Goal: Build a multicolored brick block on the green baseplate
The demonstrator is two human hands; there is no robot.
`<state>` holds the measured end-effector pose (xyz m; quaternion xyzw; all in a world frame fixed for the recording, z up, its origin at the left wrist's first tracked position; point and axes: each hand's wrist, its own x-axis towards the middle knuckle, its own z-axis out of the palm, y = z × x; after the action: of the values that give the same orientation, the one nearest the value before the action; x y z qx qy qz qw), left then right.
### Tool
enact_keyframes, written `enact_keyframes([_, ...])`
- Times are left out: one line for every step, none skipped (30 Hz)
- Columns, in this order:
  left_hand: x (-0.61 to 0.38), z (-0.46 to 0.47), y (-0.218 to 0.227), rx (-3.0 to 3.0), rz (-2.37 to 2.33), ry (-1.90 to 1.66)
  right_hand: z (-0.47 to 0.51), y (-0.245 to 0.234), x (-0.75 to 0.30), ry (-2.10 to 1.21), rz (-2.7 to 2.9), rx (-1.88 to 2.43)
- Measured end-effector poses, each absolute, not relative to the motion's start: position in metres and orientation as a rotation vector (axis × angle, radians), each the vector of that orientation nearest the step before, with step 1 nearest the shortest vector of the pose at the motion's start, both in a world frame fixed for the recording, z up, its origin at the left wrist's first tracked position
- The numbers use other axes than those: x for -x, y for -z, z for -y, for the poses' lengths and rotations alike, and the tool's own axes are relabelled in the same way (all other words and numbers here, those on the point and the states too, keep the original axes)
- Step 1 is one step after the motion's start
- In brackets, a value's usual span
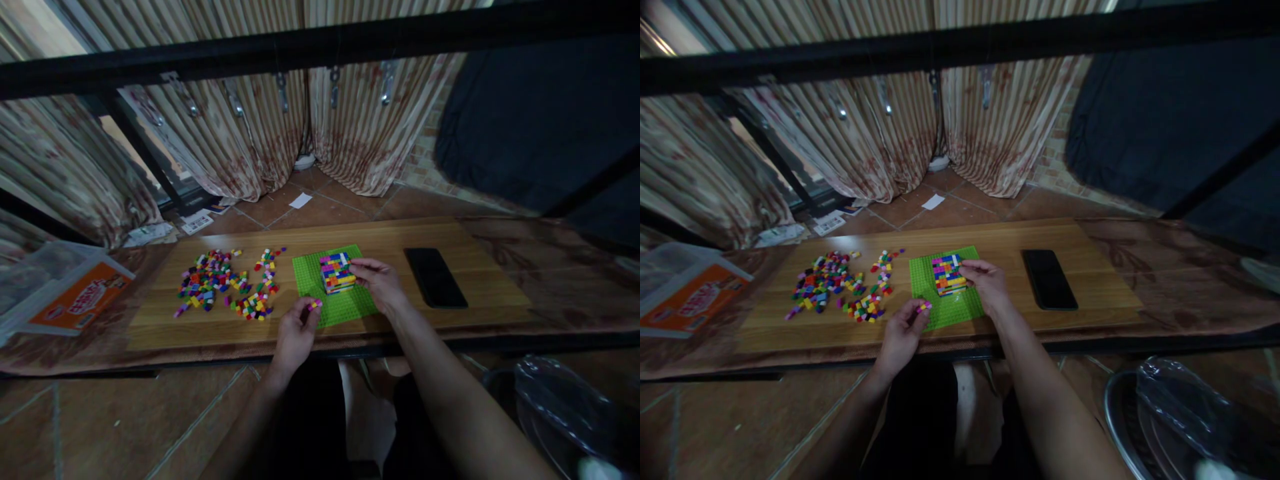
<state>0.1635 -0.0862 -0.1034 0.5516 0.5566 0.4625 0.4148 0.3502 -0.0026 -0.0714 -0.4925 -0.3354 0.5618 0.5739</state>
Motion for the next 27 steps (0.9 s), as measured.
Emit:
enact_keyframes([-0.1636,0.0863,0.1029,-1.382,-1.399,-1.159,0.0018,0.0711,-0.3510,-1.348,0.776,1.145])
enact_keyframes([-0.1637,0.0863,0.1022,-1.377,-1.399,-1.157,0.0010,0.0710,-0.3516,-1.378,0.769,1.136])
enact_keyframes([-0.1638,0.0864,0.1014,-1.372,-1.401,-1.155,0.0001,0.0711,-0.3521,-1.404,0.763,1.130])
enact_keyframes([-0.1640,0.0865,0.1006,-1.367,-1.403,-1.152,-0.0008,0.0713,-0.3524,-1.425,0.756,1.127])
enact_keyframes([-0.1641,0.0866,0.0999,-1.362,-1.406,-1.151,-0.0018,0.0717,-0.3525,-1.441,0.748,1.125])
enact_keyframes([-0.1642,0.0868,0.0993,-1.360,-1.407,-1.149,-0.0026,0.0723,-0.3525,-1.450,0.740,1.126])
enact_keyframes([-0.1642,0.0869,0.0990,-1.361,-1.408,-1.145,-0.0035,0.0730,-0.3524,-1.455,0.733,1.129])
enact_keyframes([-0.1643,0.0870,0.0989,-1.362,-1.408,-1.142,-0.0043,0.0738,-0.3522,-1.455,0.727,1.132])
enact_keyframes([-0.1642,0.0870,0.0991,-1.361,-1.407,-1.141,-0.0050,0.0747,-0.3520,-1.454,0.723,1.136])
enact_keyframes([-0.1641,0.0870,0.0995,-1.355,-1.404,-1.142,-0.0056,0.0755,-0.3517,-1.453,0.720,1.140])
enact_keyframes([-0.1639,0.0870,0.1001,-1.347,-1.402,-1.144,-0.0062,0.0764,-0.3514,-1.452,0.718,1.145])
enact_keyframes([-0.1636,0.0869,0.1008,-1.338,-1.402,-1.147,-0.0067,0.0772,-0.3509,-1.450,0.716,1.150])
enact_keyframes([-0.1634,0.0867,0.1016,-1.333,-1.403,-1.147,-0.0071,0.0779,-0.3504,-1.448,0.715,1.154])
enact_keyframes([-0.1631,0.0866,0.1023,-1.333,-1.405,-1.145,-0.0075,0.0785,-0.3497,-1.445,0.713,1.156])
enact_keyframes([-0.1628,0.0864,0.1028,-1.336,-1.407,-1.141,-0.0078,0.0791,-0.3488,-1.441,0.710,1.156])
enact_keyframes([-0.1626,0.0861,0.1030,-1.341,-1.408,-1.139,-0.0079,0.0795,-0.3478,-1.437,0.705,1.154])
enact_keyframes([-0.1624,0.0859,0.1031,-1.347,-1.409,-1.137,-0.0080,0.0799,-0.3467,-1.431,0.700,1.149])
enact_keyframes([-0.1623,0.0857,0.1029,-1.352,-1.409,-1.139,-0.0080,0.0801,-0.3456,-1.426,0.693,1.142])
enact_keyframes([-0.1623,0.0854,0.1025,-1.356,-1.409,-1.140,-0.0078,0.0803,-0.3446,-1.421,0.687,1.134])
enact_keyframes([-0.1623,0.0851,0.1022,-1.359,-1.409,-1.141,-0.0074,0.0803,-0.3437,-1.417,0.682,1.123])
enact_keyframes([-0.1623,0.0848,0.1019,-1.362,-1.408,-1.138,-0.0069,0.0802,-0.3430,-1.415,0.680,1.112])
enact_keyframes([-0.1623,0.0844,0.1018,-1.364,-1.409,-1.135,-0.0062,0.0801,-0.3427,-1.415,0.681,1.100])
enact_keyframes([-0.1621,0.0840,0.1020,-1.364,-1.409,-1.134,-0.0053,0.0798,-0.3426,-1.417,0.685,1.087])
enact_keyframes([-0.1620,0.0837,0.1023,-1.362,-1.409,-1.134,-0.0043,0.0795,-0.3428,-1.420,0.690,1.076])
enact_keyframes([-0.1617,0.0834,0.1027,-1.361,-1.410,-1.136,-0.0032,0.0792,-0.3432,-1.424,0.696,1.065])
enact_keyframes([-0.1615,0.0832,0.1031,-1.359,-1.413,-1.141,-0.0020,0.0787,-0.3438,-1.429,0.702,1.056])
enact_keyframes([-0.1612,0.0832,0.1035,-1.356,-1.417,-1.143,-0.0009,0.0783,-0.3444,-1.434,0.709,1.048])
